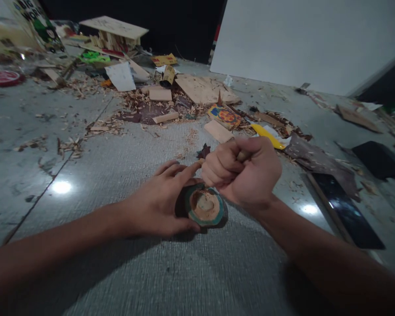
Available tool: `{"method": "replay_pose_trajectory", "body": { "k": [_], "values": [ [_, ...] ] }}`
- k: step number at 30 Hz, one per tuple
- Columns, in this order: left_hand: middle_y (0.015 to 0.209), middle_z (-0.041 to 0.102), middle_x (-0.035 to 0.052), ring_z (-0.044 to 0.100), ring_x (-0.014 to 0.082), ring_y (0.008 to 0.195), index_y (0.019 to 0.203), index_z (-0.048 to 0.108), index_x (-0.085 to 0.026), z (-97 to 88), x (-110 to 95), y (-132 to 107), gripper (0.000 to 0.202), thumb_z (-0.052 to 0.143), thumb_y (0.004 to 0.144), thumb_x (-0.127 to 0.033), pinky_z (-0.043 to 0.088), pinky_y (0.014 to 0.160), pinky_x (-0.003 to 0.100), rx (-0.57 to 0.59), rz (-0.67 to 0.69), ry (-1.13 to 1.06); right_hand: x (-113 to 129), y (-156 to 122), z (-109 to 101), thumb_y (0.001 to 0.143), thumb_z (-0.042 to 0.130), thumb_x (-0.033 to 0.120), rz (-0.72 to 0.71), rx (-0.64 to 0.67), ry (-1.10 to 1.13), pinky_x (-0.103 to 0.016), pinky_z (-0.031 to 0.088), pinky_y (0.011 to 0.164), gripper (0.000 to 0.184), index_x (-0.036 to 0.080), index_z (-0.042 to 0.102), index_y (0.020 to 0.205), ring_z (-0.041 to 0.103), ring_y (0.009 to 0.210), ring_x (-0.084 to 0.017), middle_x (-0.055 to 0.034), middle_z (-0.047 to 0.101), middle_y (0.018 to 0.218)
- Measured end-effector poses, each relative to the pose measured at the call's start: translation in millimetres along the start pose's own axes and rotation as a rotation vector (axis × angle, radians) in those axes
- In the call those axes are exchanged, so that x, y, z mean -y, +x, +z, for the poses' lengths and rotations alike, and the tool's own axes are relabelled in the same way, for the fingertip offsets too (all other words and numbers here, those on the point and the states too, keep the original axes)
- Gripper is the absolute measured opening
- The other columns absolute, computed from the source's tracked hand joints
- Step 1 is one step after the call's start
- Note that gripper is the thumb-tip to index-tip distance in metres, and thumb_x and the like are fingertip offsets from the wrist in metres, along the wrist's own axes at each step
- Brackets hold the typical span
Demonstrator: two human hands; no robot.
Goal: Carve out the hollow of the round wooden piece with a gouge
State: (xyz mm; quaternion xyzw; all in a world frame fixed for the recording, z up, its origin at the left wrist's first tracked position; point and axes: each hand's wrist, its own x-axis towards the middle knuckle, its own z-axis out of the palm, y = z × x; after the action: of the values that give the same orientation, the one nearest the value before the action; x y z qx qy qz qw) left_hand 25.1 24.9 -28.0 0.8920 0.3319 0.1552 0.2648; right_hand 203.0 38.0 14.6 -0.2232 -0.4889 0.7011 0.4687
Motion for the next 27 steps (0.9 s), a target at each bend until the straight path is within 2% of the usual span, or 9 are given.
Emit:
{"method": "replay_pose_trajectory", "body": {
  "k": [3,6,8,10,13,19,21,25,27],
  "values": [
    [0.133,0.064,0.0124,0.049,0.0376,0.135,0.152,0.033,-0.020,0.5,0.5,0.3,0.100,0.074,0.069,-0.060,0.019,0.122,0.060,0.000,0.001,-0.011,-1.7,-1.4,6.1,0.077,0.052,0.038,-0.007,-0.009,-0.039,-0.027,0.020,0.039,0.048,0.022,0.022,0.043,0.017,0.037,-0.008,0.0057,0.016,0.040],
    [0.129,0.064,0.0143,0.052,0.0372,0.131,0.141,0.047,-0.019,2.6,1.8,0.5,0.089,0.074,0.069,-0.061,0.023,0.120,0.060,-0.021,0.009,-0.017,-4.3,2.3,13.6,0.074,0.059,0.041,0.004,-0.074,-0.062,-0.024,0.019,0.037,0.054,0.022,0.022,0.040,0.018,0.035,-0.006,0.0063,0.018,0.038],
    [0.124,0.065,0.0128,0.054,0.0365,0.127,0.132,0.054,-0.020,3.9,2.6,0.6,0.080,0.076,0.067,-0.061,0.024,0.120,0.059,-0.043,0.013,-0.017,-5.5,8.9,17.5,0.080,0.054,0.044,0.061,-0.152,-0.051,-0.022,0.015,0.034,0.057,0.022,0.022,0.038,0.015,0.032,-0.005,0.0066,0.017,0.036],
    [0.124,0.065,0.0106,0.054,0.0355,0.126,0.131,0.055,-0.022,4.3,2.7,0.6,0.080,0.079,0.064,-0.060,0.024,0.120,0.059,-0.054,0.009,-0.016,-5.7,17.4,19.2,0.089,0.041,0.043,0.130,-0.217,-0.030,-0.022,0.012,0.032,0.057,0.023,0.021,0.039,0.011,0.030,-0.005,0.0067,0.015,0.036],
    [0.134,0.061,0.0111,0.051,0.0359,0.130,0.138,0.051,-0.021,3.1,1.1,0.3,0.090,0.080,0.063,-0.061,0.024,0.121,0.058,-0.041,-0.023,0.002,-4.7,28.4,17.9,0.095,0.028,0.038,0.195,-0.311,0.012,-0.022,0.008,0.030,0.056,0.024,0.020,0.041,0.008,0.030,-0.006,0.0072,0.013,0.037],
    [0.154,0.043,0.0185,0.042,0.0412,0.141,0.131,0.059,-0.015,4.6,-0.2,0.2,0.091,0.079,0.060,-0.069,0.020,0.123,0.059,-0.017,-0.079,0.056,-6.3,39.7,4.5,0.093,0.036,0.042,0.351,-0.493,0.150,-0.021,0.006,0.030,0.052,0.025,0.018,0.047,0.005,0.033,-0.006,0.0092,0.013,0.038],
    [0.149,0.051,0.0174,0.038,0.0410,0.143,0.139,0.052,-0.015,6.9,1.2,0.4,0.100,0.079,0.060,-0.070,0.018,0.123,0.061,-0.022,-0.083,0.026,-7.6,41.7,-3.9,0.093,0.036,0.041,0.401,-0.525,0.213,-0.021,0.006,0.031,0.050,0.025,0.017,0.050,0.004,0.034,-0.007,0.0092,0.014,0.038],
    [0.134,0.066,0.0132,0.038,0.0362,0.144,0.158,0.015,-0.013,9.1,3.4,-0.1,0.127,0.080,0.063,-0.067,0.015,0.122,0.060,-0.026,-0.073,-0.029,-4.5,40.6,-20.4,0.092,0.032,0.035,0.407,-0.571,0.290,-0.022,0.010,0.032,0.044,0.025,0.012,0.055,0.005,0.036,-0.008,0.0086,0.013,0.038],
    [0.133,0.068,0.0116,0.041,0.0351,0.142,0.159,0.012,-0.015,8.2,3.6,-0.5,0.127,0.078,0.065,-0.068,0.015,0.122,0.059,-0.029,-0.051,-0.035,1.2,36.4,-23.2,0.092,0.030,0.033,0.355,-0.589,0.303,-0.022,0.011,0.032,0.042,0.025,0.009,0.056,0.005,0.036,-0.008,0.0083,0.011,0.039]
  ]
}}
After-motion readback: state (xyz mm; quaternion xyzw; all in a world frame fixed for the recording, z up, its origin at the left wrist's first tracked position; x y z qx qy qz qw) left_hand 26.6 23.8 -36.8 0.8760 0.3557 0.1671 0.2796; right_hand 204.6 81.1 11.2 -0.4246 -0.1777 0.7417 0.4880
